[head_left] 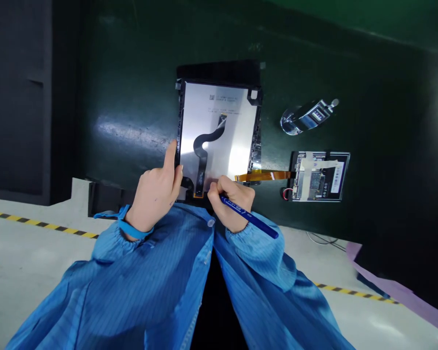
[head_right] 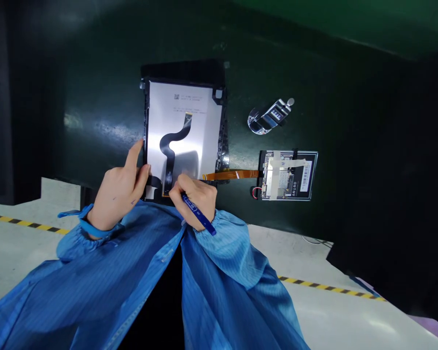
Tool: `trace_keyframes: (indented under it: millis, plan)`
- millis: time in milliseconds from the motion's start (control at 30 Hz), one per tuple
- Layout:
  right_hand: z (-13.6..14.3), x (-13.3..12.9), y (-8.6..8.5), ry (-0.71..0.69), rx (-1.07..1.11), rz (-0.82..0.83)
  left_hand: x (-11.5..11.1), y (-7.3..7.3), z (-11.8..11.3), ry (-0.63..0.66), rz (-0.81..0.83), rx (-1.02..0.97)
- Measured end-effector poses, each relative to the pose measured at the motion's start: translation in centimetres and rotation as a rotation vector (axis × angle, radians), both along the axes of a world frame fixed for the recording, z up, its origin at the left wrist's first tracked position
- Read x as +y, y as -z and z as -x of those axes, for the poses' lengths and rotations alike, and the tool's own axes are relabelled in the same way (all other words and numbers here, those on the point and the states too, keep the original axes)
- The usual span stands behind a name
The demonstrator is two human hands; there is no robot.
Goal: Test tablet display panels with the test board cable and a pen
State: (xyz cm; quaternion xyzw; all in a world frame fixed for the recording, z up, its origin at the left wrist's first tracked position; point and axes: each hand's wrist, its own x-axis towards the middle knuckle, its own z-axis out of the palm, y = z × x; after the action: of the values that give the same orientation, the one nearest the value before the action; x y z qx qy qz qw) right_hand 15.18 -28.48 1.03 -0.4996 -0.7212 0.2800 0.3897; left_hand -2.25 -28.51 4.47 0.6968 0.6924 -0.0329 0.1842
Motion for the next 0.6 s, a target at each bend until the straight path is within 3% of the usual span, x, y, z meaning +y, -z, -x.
trace_keyframes:
  millis: [100,167,233,300,400,467,533,600]
  plan:
    - [-0.8,-0.2,-0.8,0.159,0.145,0.058,0.2,-1.1,0.5,0.001,0.03,0.105]
    - [-2.0,0.0,-1.8,0.219,0.271,0.038,1.1,-2.3,1.0,-0.056,-0.038,0.15]
    - [-3.9,0.8,-2.8,0.201,0.32,-0.03,2.7,-3.2,1.1,-0.1,-0.152,0.084]
    - [-6.2,2.0,-3.5,0.162,0.237,-0.058,5.2,-3.5,0.6,-0.016,-0.251,-0.065]
    - [-9.5,4.3,-3.6,0.015,-0.127,-0.054,9.2,-2.6,-1.3,0.24,-0.332,-0.167]
    - [-10.9,5.5,-3.1,-0.123,-0.33,-0.043,11.2,-1.6,-2.8,0.317,-0.329,-0.128]
    - [-11.7,6.4,-2.6,-0.217,-0.338,0.034,12.4,-0.8,-4.0,0.321,-0.293,-0.146]
    - [-12.0,6.7,-2.3,-0.265,-0.212,0.168,12.8,-0.5,-4.6,0.302,-0.236,-0.296]
